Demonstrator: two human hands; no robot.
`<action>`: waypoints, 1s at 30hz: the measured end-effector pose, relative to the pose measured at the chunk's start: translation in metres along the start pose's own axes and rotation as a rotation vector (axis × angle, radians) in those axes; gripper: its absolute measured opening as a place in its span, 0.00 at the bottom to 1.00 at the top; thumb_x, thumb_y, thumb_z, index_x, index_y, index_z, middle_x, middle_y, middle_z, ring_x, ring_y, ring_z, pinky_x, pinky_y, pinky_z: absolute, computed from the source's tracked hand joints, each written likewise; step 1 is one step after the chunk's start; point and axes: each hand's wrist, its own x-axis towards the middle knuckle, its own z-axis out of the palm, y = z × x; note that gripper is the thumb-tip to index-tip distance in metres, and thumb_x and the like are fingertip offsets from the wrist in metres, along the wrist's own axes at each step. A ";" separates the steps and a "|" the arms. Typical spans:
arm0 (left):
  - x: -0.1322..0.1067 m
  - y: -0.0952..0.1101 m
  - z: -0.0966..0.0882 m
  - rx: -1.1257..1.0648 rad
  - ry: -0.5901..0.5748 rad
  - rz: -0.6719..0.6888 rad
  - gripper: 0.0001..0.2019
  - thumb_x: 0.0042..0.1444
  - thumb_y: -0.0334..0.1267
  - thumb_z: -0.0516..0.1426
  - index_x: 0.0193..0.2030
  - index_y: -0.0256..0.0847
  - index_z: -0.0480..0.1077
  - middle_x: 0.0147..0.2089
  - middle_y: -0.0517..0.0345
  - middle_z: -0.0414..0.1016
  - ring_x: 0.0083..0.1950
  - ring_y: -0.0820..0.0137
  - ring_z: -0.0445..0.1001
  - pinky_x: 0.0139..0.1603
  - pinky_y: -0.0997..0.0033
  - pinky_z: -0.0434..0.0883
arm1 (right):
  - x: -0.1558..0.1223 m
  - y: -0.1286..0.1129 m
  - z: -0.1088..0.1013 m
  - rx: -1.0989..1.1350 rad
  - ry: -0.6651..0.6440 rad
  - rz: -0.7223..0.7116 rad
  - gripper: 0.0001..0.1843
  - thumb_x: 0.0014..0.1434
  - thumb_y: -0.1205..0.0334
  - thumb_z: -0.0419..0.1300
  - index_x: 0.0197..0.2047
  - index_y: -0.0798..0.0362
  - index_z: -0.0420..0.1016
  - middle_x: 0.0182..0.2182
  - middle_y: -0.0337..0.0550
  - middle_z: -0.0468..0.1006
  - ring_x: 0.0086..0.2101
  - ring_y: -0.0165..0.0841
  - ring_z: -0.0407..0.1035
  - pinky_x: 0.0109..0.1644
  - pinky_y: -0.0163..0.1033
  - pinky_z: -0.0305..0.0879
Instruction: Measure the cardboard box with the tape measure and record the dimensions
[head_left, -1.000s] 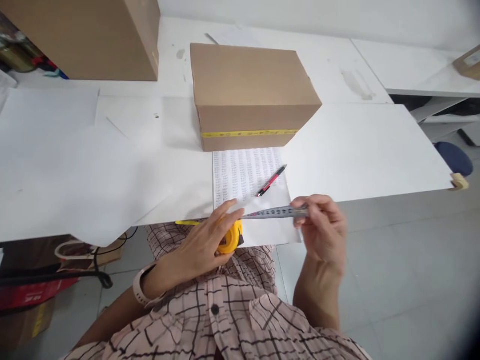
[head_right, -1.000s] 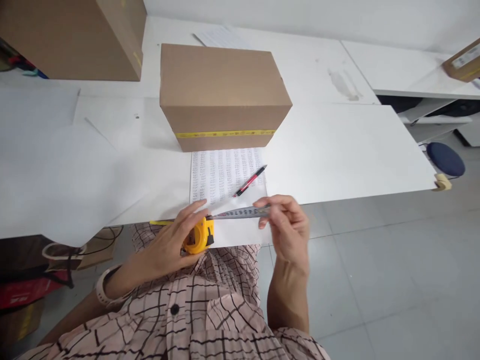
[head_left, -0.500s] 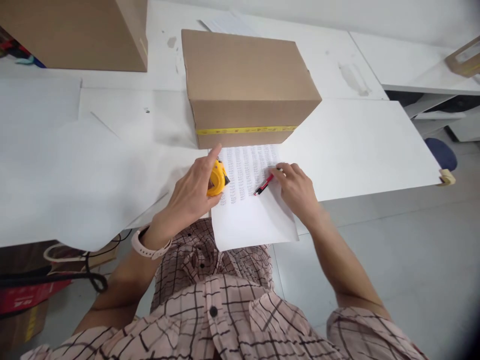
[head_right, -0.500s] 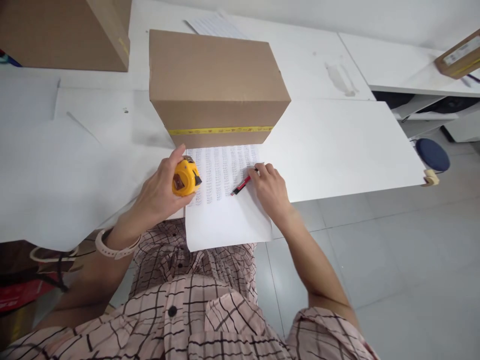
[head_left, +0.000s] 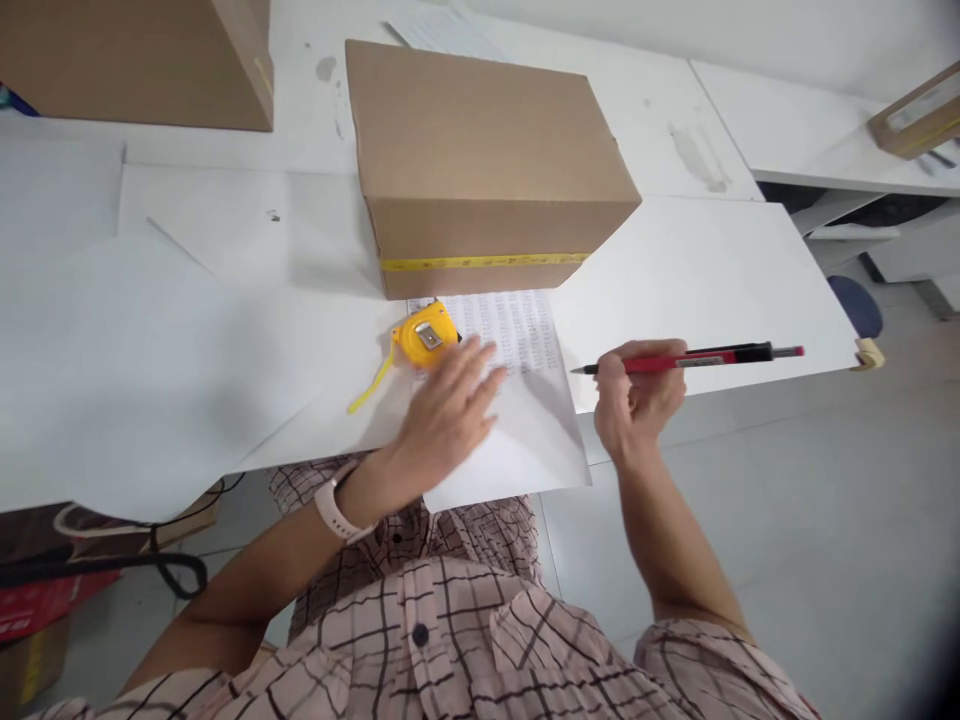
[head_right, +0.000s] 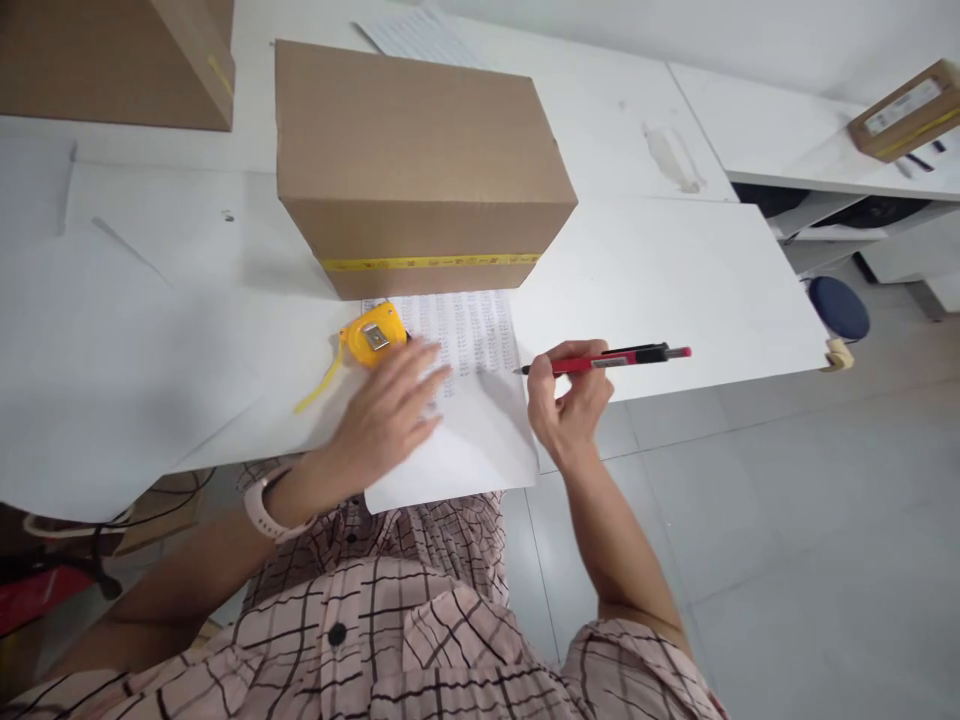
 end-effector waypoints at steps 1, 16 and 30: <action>-0.006 0.009 0.007 -0.014 -0.049 0.055 0.25 0.69 0.43 0.55 0.66 0.28 0.64 0.73 0.36 0.62 0.77 0.49 0.54 0.77 0.46 0.53 | -0.008 -0.007 0.004 0.153 -0.008 0.102 0.06 0.64 0.56 0.58 0.39 0.48 0.67 0.26 0.35 0.70 0.23 0.29 0.65 0.27 0.38 0.62; 0.017 0.025 0.021 0.046 -0.324 -0.028 0.52 0.58 0.67 0.58 0.74 0.22 0.52 0.78 0.32 0.47 0.80 0.44 0.43 0.78 0.40 0.42 | 0.010 0.027 0.064 0.466 -0.338 0.375 0.06 0.63 0.57 0.62 0.37 0.48 0.71 0.29 0.35 0.71 0.29 0.28 0.65 0.37 0.40 0.65; 0.005 0.014 0.030 0.014 -0.178 -0.032 0.42 0.63 0.64 0.55 0.72 0.29 0.58 0.76 0.40 0.56 0.78 0.51 0.50 0.78 0.43 0.34 | 0.016 0.022 0.065 0.350 -0.433 0.245 0.14 0.59 0.61 0.61 0.26 0.49 0.60 0.21 0.31 0.60 0.25 0.28 0.56 0.30 0.37 0.55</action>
